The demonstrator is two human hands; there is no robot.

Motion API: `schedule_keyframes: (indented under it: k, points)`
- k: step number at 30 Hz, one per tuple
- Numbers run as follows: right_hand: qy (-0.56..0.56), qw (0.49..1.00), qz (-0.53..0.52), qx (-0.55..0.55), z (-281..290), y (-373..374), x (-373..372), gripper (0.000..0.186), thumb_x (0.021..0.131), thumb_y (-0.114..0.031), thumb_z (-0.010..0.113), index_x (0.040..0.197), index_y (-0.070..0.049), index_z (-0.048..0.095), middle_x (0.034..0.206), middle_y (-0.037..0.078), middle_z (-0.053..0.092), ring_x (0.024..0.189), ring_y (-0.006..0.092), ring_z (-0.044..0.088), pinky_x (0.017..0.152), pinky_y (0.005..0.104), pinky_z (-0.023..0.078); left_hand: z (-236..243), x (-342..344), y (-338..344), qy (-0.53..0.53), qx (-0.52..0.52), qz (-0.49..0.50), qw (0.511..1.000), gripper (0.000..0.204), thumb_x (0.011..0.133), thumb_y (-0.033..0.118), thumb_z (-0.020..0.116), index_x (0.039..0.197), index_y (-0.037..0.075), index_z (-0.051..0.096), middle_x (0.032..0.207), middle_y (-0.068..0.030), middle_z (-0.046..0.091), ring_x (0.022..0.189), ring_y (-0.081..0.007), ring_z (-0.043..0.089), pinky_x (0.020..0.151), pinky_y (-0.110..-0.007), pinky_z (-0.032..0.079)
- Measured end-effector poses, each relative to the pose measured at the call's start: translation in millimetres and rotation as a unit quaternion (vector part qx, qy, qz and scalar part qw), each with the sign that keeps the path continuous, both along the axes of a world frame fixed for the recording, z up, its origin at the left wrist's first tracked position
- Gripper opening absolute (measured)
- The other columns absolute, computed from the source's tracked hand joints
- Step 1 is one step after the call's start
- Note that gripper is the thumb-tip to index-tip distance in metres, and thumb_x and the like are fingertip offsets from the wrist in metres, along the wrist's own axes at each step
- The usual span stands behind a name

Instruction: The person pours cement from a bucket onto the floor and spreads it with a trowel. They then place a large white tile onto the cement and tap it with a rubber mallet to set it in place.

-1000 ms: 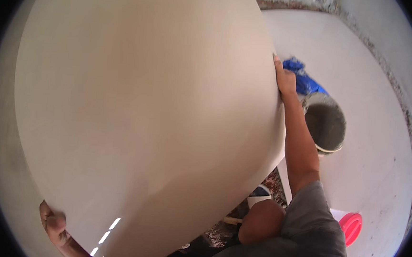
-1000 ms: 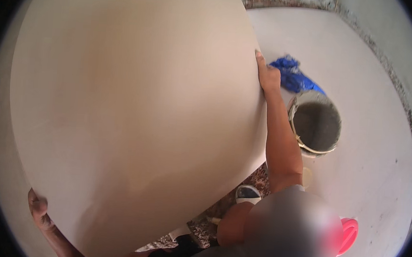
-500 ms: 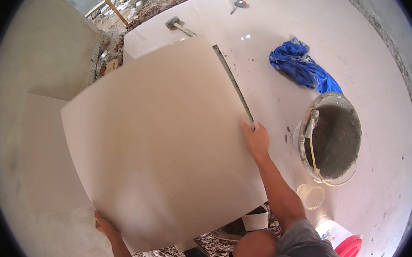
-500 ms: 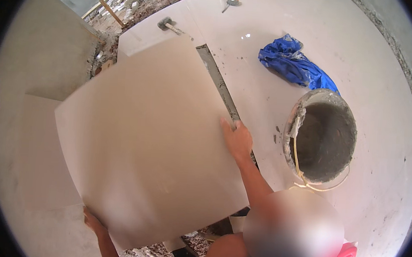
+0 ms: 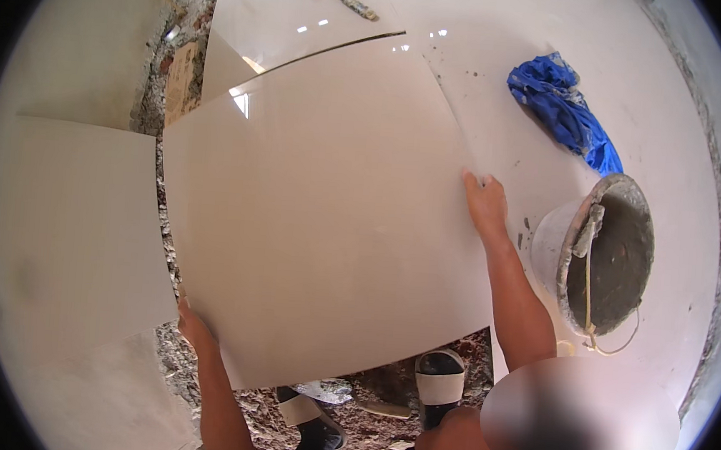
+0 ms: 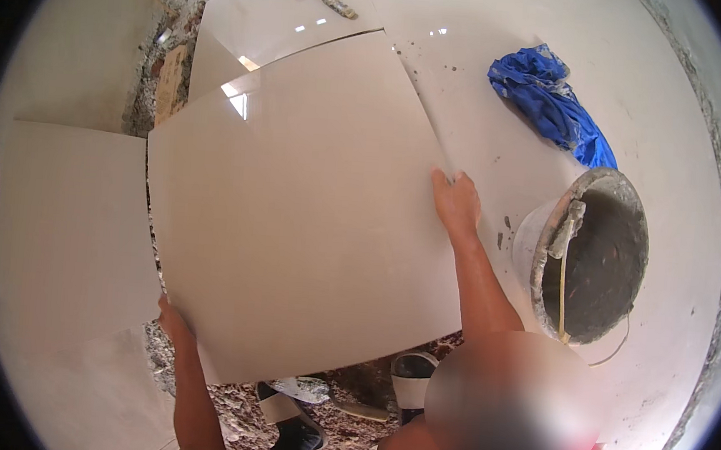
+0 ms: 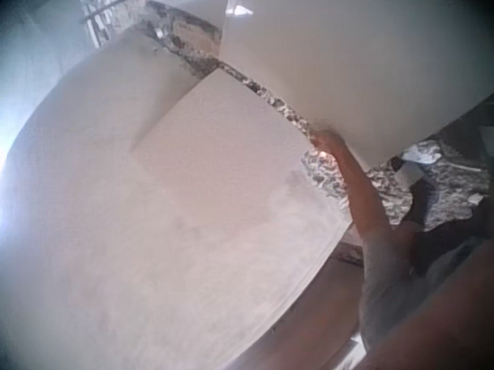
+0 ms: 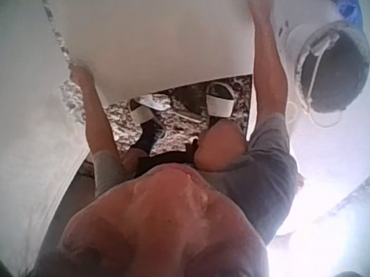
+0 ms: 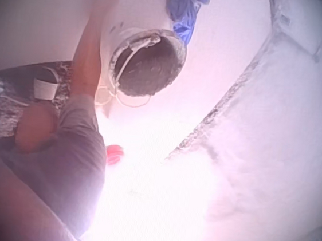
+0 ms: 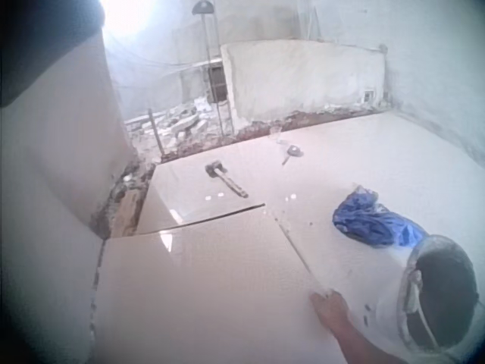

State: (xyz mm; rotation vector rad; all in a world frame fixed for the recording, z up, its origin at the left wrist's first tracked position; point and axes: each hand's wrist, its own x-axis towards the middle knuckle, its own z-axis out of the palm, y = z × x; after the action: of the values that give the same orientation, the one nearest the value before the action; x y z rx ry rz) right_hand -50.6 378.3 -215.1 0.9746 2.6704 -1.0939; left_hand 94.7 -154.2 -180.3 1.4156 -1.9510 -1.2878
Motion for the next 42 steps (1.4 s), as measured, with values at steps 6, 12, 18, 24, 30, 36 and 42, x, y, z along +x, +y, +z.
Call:
schedule_keyframes:
  k: [6, 12, 18, 24, 30, 36, 42]
  points:
    - [-0.005, 1.000, -0.006, -0.017, -14, -3, -45, 0.066, 0.085, -0.051, 0.051, 0.117, 0.007, 0.057, 0.116, 0.027, 0.060, 0.111, 0.0383, 0.057, 0.093, 0.0435, 0.044, -5, -62, -4, -0.045, 0.016, -0.035, 0.998, 0.060, 0.088, 0.049, 0.049, 0.104, -0.007, 0.062, 0.094, -0.0117, 0.064, 0.081, -0.0233, 0.061, 0.075, -0.036, 0.048]
    - [-0.024, 1.000, -0.005, -0.014, -22, -8, -65, 0.070, 0.085, -0.051, 0.052, 0.122, 0.008, 0.054, 0.119, 0.027, 0.058, 0.114, 0.0369, 0.055, 0.096, 0.0425, 0.043, -11, -86, 0, -0.055, 0.030, -0.013, 0.998, 0.062, 0.087, 0.052, 0.048, 0.106, -0.006, 0.061, 0.099, -0.0140, 0.063, 0.086, -0.0252, 0.060, 0.077, -0.037, 0.047]
    - [-0.041, 0.999, -0.022, -0.013, -23, -17, -74, 0.071, 0.084, -0.051, 0.052, 0.125, 0.007, 0.052, 0.121, 0.026, 0.057, 0.115, 0.0371, 0.055, 0.097, 0.0424, 0.042, -15, -97, -2, -0.056, 0.052, -0.036, 0.996, 0.064, 0.087, 0.053, 0.048, 0.108, -0.006, 0.060, 0.102, -0.0134, 0.062, 0.090, -0.0246, 0.060, 0.080, -0.036, 0.047]
    - [-0.053, 0.998, -0.030, -0.017, -31, -20, -77, 0.072, 0.084, -0.052, 0.053, 0.126, 0.007, 0.051, 0.123, 0.026, 0.057, 0.117, 0.0366, 0.054, 0.098, 0.0418, 0.042, -25, -106, -11, -0.053, 0.040, -0.027, 0.997, 0.061, 0.088, 0.053, 0.047, 0.097, -0.004, 0.063, 0.095, -0.0109, 0.063, 0.086, -0.0228, 0.060, 0.079, -0.034, 0.046]
    - [-0.064, 0.998, -0.028, -0.010, -34, -18, -83, 0.072, 0.084, -0.051, 0.053, 0.126, 0.007, 0.052, 0.122, 0.026, 0.057, 0.117, 0.0364, 0.054, 0.098, 0.0412, 0.042, -33, -113, -19, -0.052, 0.049, -0.036, 0.997, 0.062, 0.087, 0.055, 0.046, 0.096, -0.004, 0.064, 0.095, -0.0106, 0.064, 0.085, -0.0229, 0.059, 0.079, -0.035, 0.046]
    - [-0.067, 0.997, -0.032, 0.009, -31, -22, -85, 0.072, 0.084, -0.052, 0.053, 0.124, 0.007, 0.053, 0.120, 0.026, 0.059, 0.116, 0.0358, 0.055, 0.097, 0.0401, 0.043, -42, -115, -23, -0.027, 0.069, -0.030, 0.997, 0.063, 0.087, 0.056, 0.046, 0.099, -0.004, 0.063, 0.098, -0.0112, 0.063, 0.087, -0.0238, 0.059, 0.080, -0.036, 0.046]
    - [-0.061, 0.997, -0.036, 0.023, -33, -24, -85, 0.072, 0.083, -0.053, 0.053, 0.125, 0.005, 0.053, 0.120, 0.025, 0.058, 0.116, 0.0355, 0.055, 0.098, 0.0398, 0.042, -58, -116, -31, -0.066, 0.035, 0.008, 0.997, 0.069, 0.087, 0.054, 0.049, 0.112, -0.009, 0.058, 0.109, -0.0172, 0.062, 0.096, -0.0285, 0.059, 0.084, -0.038, 0.047]
